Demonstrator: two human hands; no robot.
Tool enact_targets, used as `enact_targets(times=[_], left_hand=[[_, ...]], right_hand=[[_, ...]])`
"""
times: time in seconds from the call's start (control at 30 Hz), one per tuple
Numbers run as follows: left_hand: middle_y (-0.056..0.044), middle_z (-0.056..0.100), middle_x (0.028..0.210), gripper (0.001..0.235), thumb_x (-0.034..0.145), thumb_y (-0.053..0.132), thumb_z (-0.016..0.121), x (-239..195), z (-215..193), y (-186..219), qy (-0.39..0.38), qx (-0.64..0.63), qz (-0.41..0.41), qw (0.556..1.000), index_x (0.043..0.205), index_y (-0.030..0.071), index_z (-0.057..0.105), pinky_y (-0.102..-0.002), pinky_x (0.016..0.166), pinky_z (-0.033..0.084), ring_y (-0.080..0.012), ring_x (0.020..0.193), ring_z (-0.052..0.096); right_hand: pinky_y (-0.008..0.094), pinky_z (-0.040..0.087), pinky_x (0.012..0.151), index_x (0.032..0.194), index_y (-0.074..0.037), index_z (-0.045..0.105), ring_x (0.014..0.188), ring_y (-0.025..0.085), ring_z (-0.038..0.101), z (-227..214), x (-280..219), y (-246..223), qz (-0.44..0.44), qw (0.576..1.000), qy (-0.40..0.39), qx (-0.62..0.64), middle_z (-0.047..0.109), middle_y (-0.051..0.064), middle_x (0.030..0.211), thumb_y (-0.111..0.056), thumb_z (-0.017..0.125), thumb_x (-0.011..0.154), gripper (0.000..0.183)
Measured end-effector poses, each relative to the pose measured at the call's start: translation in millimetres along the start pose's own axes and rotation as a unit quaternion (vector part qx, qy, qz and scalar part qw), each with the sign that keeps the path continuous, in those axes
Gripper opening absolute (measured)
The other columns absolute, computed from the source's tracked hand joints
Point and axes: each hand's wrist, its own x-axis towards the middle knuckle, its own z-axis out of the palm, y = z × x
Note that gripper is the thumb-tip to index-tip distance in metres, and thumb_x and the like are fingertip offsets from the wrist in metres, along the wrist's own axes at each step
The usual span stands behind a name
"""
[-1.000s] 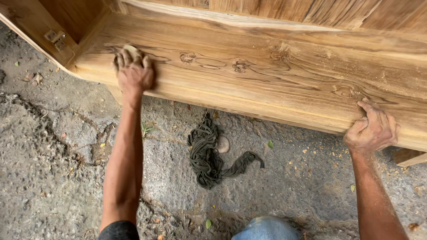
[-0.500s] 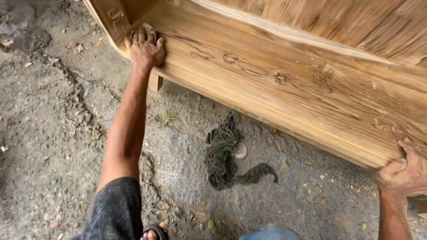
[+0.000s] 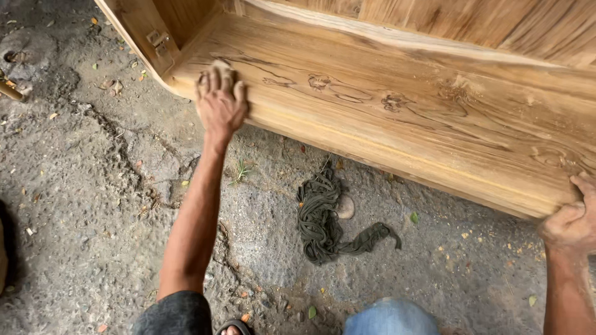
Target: The person sands the front edge of a wooden cabinet using a sanding block. They move the block back and forth along the length of the wood, applying pressure to smooth the surface.
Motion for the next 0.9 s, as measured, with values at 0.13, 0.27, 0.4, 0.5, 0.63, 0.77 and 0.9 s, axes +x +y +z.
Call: enact_targets(times=[0.13,0.27,0.4,0.5,0.63,0.77,0.9], left_hand=[[-0.020,0.048,0.158,0.050,0.112,0.046,0.031,-84,50,145,0.148,-0.053,0.328,0.932,0.149,0.020,0.052,-0.054,0.127,0.031,-0.0339,0.149,0.046],[-0.013,0.048,0.164,0.060,0.112,0.054,0.018,-69,41,105,0.056,-0.156,0.256,0.952,0.148,0.030,0.061,-0.060,0.129,0.008,-0.0299,0.155,0.040],[0.000,0.041,0.170,0.068,0.115,0.053,0.008,-68,44,68,0.161,-0.121,0.067,0.977,0.159,0.029,0.053,-0.061,0.129,-0.003,-0.0221,0.162,0.031],[-0.019,0.068,0.145,0.050,0.113,0.035,0.029,-122,66,184,0.310,-0.142,0.177,0.923,0.142,0.011,0.062,-0.056,0.122,0.042,-0.0360,0.140,0.060],[-0.019,0.032,0.171,0.069,0.111,0.053,0.011,-200,37,308,0.022,-0.130,0.385,0.913,0.166,0.016,0.030,-0.051,0.134,0.016,-0.0353,0.161,0.030],[-0.010,0.041,0.172,0.068,0.111,0.056,0.019,-173,15,272,-0.043,-0.096,0.330,0.938,0.165,0.025,0.046,-0.053,0.134,0.014,-0.0279,0.162,0.032],[-0.014,0.038,0.173,0.066,0.112,0.048,0.025,-176,3,267,-0.019,-0.053,0.312,0.948,0.167,0.016,0.042,-0.053,0.132,0.022,-0.0322,0.162,0.031]], right_hand=[[0.051,0.060,0.115,0.128,0.022,0.085,0.126,0.050,0.081,-4,13,2,-0.048,0.994,0.029,-0.093,0.085,0.035,0.133,0.007,0.047,0.101,0.049],[0.036,0.054,0.097,0.121,-0.001,0.092,0.108,0.028,0.084,-12,14,-8,-0.053,0.975,0.047,-0.211,0.093,0.012,0.128,-0.007,0.051,0.098,0.048],[0.036,0.047,0.096,0.121,-0.010,0.091,0.104,0.025,0.080,-9,14,-11,-0.021,0.972,0.051,-0.226,0.092,0.006,0.130,-0.011,0.051,0.092,0.049],[0.035,0.047,0.090,0.117,-0.012,0.091,0.100,0.023,0.079,-13,22,-18,-0.028,0.966,0.085,-0.242,0.090,0.003,0.123,-0.013,0.051,0.093,0.047],[0.039,0.046,0.088,0.126,-0.024,0.084,0.104,0.024,0.071,-17,29,-28,0.065,0.964,0.009,-0.258,0.084,-0.001,0.121,-0.019,0.052,0.093,0.047],[0.063,0.036,0.115,0.148,-0.018,0.070,0.135,0.050,0.056,-23,47,-47,0.250,0.963,-0.081,-0.049,0.069,0.021,0.141,-0.016,0.069,0.095,0.052],[0.059,0.037,0.120,0.153,-0.015,0.061,0.144,0.042,0.051,33,86,-169,0.050,0.985,-0.144,0.076,0.063,0.019,0.149,-0.022,0.053,0.103,0.051]])
